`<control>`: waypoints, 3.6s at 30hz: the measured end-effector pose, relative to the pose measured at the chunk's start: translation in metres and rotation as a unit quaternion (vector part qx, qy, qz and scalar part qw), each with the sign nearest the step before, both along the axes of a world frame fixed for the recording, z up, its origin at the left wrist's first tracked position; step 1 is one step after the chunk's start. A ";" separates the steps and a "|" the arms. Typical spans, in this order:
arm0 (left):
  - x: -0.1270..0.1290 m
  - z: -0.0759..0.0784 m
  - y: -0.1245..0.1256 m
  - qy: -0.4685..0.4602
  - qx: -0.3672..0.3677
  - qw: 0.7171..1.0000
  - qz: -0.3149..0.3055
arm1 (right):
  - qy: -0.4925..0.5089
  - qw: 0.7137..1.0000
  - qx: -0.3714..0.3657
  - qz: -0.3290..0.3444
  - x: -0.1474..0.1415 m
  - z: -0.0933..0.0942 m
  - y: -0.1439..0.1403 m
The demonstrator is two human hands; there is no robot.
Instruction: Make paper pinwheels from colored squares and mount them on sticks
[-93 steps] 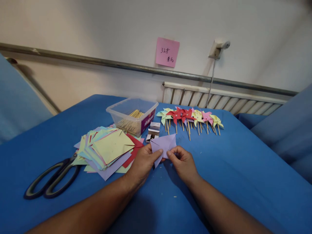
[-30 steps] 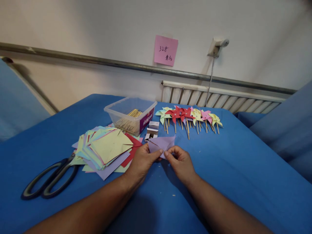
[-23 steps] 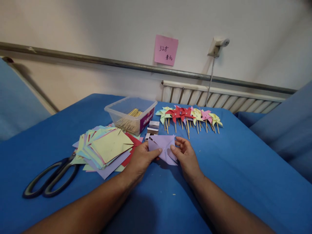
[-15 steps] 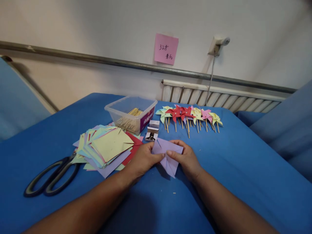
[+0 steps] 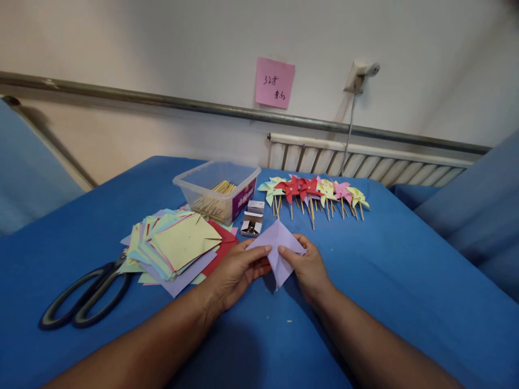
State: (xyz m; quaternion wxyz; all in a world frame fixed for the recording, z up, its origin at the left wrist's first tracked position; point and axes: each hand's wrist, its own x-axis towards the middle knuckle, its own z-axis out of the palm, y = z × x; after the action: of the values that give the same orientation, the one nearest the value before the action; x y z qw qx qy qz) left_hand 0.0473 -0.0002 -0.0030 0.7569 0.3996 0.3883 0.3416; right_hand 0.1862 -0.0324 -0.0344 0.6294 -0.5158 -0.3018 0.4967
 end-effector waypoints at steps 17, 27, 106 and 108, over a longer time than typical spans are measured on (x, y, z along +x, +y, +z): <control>0.011 0.009 -0.012 -0.003 -0.055 0.998 0.041 | 0.036 0.998 0.019 0.037 -0.004 -0.001 -0.003; -0.005 0.000 0.014 -0.065 -0.111 0.986 0.103 | -0.036 0.994 0.100 0.015 -0.001 0.003 -0.008; 0.003 -0.003 -0.001 0.035 -0.017 0.996 0.076 | -0.149 0.987 0.021 0.052 -0.005 -0.003 -0.003; 0.003 -0.003 -0.001 0.034 -0.015 0.997 0.071 | -0.146 0.988 0.021 0.052 -0.005 -0.002 -0.003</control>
State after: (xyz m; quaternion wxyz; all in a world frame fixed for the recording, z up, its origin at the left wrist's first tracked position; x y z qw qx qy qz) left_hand 0.0498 -0.0010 -0.0064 0.7230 0.3711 0.4458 0.3753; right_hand 0.1808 -0.0352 -0.0367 0.5626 -0.5532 -0.4274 0.4413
